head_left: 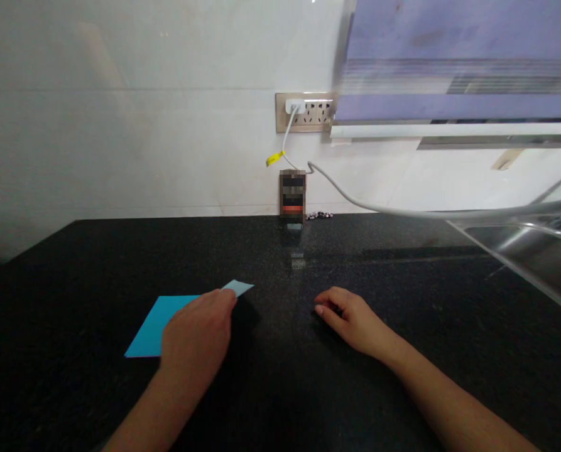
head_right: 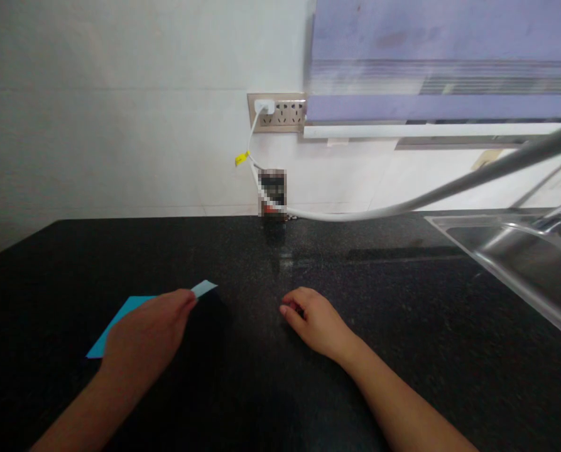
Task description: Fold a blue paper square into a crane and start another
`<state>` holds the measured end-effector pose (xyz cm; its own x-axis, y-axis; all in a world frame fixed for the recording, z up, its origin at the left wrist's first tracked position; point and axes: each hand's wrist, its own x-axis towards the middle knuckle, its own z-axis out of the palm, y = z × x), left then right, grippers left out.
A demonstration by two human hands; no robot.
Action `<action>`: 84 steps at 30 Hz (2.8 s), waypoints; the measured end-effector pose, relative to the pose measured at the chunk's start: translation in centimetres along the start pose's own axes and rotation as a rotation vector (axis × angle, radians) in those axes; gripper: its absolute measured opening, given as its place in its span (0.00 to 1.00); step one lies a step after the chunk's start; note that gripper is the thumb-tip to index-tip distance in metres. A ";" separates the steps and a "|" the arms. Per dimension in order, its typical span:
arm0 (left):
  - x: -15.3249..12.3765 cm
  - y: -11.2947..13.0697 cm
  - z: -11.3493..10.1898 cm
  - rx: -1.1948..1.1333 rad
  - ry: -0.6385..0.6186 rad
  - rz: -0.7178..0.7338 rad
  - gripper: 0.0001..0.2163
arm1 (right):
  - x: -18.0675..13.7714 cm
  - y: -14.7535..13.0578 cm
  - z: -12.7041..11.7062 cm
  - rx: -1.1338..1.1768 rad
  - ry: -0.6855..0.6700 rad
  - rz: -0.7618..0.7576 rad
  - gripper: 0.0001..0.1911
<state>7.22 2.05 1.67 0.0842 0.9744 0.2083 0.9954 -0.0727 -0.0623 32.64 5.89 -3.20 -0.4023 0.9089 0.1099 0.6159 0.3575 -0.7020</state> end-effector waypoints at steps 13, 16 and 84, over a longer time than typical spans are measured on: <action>0.1 8.9 4.9 -0.620 0.395 0.454 0.09 | 0.6 0.6 1.4 1.030 0.170 0.415 0.33; 0.5 8.1 4.7 -1.082 0.240 -0.032 0.36 | 0.5 0.4 1.3 1.093 0.174 0.395 0.32; 0.5 7.2 4.0 -1.909 -0.437 -0.450 0.13 | -0.9 -2.4 -0.4 0.696 0.040 0.297 0.17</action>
<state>14.27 2.87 -2.56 0.1411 0.9387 -0.3145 -0.2779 0.3425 0.8975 31.78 4.26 -1.33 -0.2528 0.9578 -0.1370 0.1194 -0.1097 -0.9868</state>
